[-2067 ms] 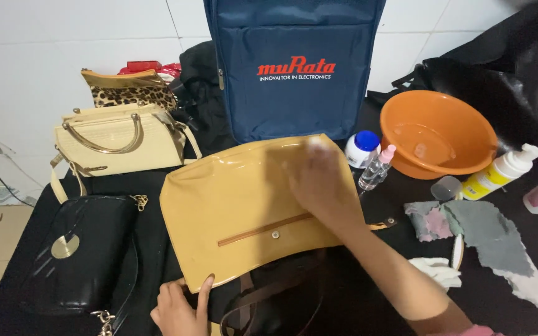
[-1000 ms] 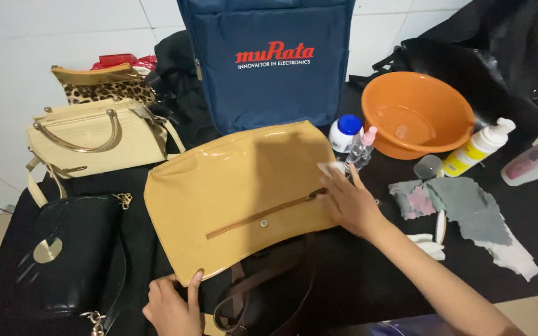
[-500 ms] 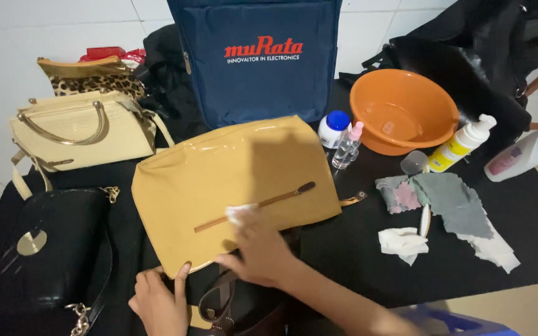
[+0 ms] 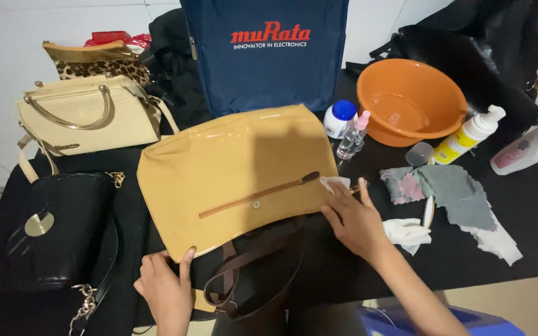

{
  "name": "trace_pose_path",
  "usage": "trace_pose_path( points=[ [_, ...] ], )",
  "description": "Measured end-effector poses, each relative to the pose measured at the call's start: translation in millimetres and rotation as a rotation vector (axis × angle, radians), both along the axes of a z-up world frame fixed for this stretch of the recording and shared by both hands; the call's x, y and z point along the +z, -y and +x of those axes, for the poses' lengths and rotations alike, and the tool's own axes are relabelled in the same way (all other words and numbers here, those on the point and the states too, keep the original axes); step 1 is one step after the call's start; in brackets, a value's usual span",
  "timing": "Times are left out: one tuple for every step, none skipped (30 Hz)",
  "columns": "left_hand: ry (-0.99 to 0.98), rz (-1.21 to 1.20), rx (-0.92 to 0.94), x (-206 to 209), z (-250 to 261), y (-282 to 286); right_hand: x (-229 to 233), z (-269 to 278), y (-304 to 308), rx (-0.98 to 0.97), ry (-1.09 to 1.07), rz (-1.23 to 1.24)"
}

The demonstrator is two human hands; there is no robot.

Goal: Cleaning a tan leather handbag using wipes and liquid cleaning agents.

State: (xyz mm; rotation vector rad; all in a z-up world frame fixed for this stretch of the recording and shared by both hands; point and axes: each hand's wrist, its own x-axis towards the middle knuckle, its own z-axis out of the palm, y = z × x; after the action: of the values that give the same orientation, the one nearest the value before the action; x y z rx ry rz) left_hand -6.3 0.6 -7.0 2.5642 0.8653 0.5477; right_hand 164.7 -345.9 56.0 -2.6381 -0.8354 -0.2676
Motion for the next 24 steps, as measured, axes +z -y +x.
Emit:
trace_pose_path(
  points=[
    [0.008,0.007,-0.005,-1,0,0,2,-2,-7,-0.020,-0.042,-0.011],
    [0.014,0.015,-0.009,-1,0,0,4,-5,-15,-0.040,-0.086,-0.021],
    [0.011,0.017,-0.007,1,-1,0,1,-10,-29,-0.039,-0.089,-0.020],
    [0.008,0.001,-0.008,2,0,1,-1,-13,-44,0.096,-0.089,0.051],
    [0.004,-0.014,-0.008,3,0,1,-3,-17,-60,0.230,-0.089,0.123],
    [0.002,-0.013,-0.001,4,0,1,-1,-19,-73,0.237,-0.092,0.124],
    [0.003,-0.017,-0.004,5,0,1,0,-22,-86,0.313,-0.076,0.112],
    [0.006,-0.020,-0.006,6,1,1,2,-24,-100,0.390,-0.057,0.101],
    [0.006,-0.017,0.001,5,-1,0,0,-23,-109,0.397,-0.057,0.104],
    [0.024,-0.005,-0.010,4,-1,0,-2,-22,-117,0.374,-0.108,0.062],
    [0.042,0.008,-0.021,2,-1,1,-4,-20,-124,0.350,-0.158,0.019],
    [0.044,0.007,-0.018,3,-1,1,2,-20,-129,0.354,-0.156,0.018],
    [0.044,0.005,-0.017,3,-1,1,9,-20,-134,0.367,-0.264,0.013],
    [0.043,0.003,-0.018,4,-1,1,15,-20,-139,0.378,-0.372,0.010],
    [0.045,0.003,-0.016,9,-1,4,13,-13,-135,0.381,-0.370,0.009],
    [0.006,-0.040,-0.002,15,0,5,11,-6,-133,0.478,-0.336,0.027],
    [-0.034,-0.083,0.012,21,0,6,10,1,-131,0.575,-0.300,0.045],
    [-0.034,-0.082,0.013,20,0,6,11,5,-123,0.577,-0.301,0.045],
    [-0.031,-0.079,0.011,18,0,5,12,10,-115,0.619,-0.267,0.067],
    [-0.027,-0.075,0.010,16,0,5,13,15,-108,0.663,-0.231,0.088],
    [-0.026,-0.075,0.012,13,0,3,12,19,-101,0.666,-0.231,0.088],
    [0.010,-0.050,-0.005,10,-1,2,11,22,-93,0.669,-0.195,0.094],
    [0.047,-0.025,-0.022,7,-1,1,10,26,-85,0.673,-0.159,0.101],
    [0.045,-0.025,-0.020,9,-1,2,9,29,-77,0.675,-0.161,0.101]
  ],
)
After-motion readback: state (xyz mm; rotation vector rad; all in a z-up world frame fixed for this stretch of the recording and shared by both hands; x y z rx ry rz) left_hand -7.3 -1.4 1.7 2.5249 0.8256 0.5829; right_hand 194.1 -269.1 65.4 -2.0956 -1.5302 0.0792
